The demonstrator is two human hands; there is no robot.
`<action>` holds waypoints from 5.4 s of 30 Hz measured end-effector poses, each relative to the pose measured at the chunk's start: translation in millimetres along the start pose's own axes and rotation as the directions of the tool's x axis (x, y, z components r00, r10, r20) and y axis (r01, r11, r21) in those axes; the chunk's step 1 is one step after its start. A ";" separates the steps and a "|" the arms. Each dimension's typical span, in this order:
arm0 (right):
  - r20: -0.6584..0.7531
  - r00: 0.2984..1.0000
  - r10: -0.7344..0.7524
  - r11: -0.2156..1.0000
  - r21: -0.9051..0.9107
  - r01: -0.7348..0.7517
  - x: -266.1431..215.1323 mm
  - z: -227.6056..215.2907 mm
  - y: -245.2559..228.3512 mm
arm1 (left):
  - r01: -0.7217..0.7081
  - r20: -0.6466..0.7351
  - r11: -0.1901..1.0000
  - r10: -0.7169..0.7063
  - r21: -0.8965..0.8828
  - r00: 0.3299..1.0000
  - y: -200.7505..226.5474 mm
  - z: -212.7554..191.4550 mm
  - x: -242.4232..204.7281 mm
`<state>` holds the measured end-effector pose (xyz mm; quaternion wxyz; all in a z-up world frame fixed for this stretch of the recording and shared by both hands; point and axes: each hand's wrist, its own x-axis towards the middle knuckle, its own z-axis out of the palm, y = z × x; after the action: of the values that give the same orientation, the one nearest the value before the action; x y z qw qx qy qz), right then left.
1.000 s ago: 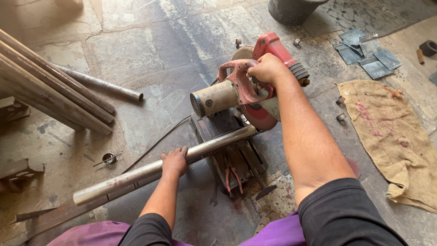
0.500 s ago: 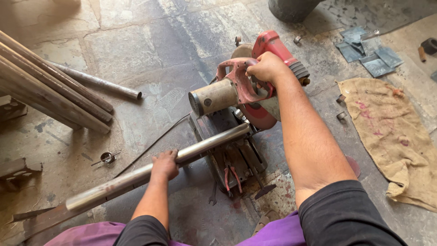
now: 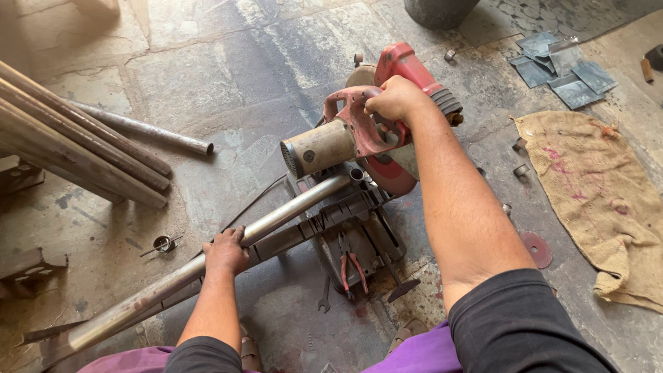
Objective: The person sits on the floor and uses a red chop saw to cut a long metal pipe into short cylindrical segments. The person positions the pipe, lowers the saw blade to cut, and repeats the process, producing a pile of cut pieces on the floor.
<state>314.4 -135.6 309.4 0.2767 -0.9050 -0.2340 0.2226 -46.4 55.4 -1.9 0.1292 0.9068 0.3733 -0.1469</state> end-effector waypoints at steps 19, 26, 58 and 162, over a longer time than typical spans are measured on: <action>0.028 0.999 -0.028 0.998 -0.051 0.029 12.4 -1.8 5.7 | -0.032 -0.024 0.998 0.034 0.047 0.999 40.7 -11.7 9.7; 0.009 1.000 -0.026 0.993 -0.119 0.027 16.1 -3.6 3.6 | -0.069 0.005 0.997 0.069 0.037 0.998 30.5 -14.2 4.7; 0.026 1.000 -0.001 1.000 -0.018 0.001 8.6 -1.7 4.8 | -0.124 0.126 0.991 0.130 -0.059 0.983 45.8 19.4 5.9; -0.134 0.989 -0.062 0.986 0.148 0.082 -62.2 39.7 73.5 | -0.079 0.166 0.997 0.074 0.019 0.983 63.1 5.1 2.5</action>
<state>266.1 -208.1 252.3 0.3679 -0.8845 -0.2306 0.1705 -0.5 11.9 0.4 0.1536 0.9068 0.3244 -0.2211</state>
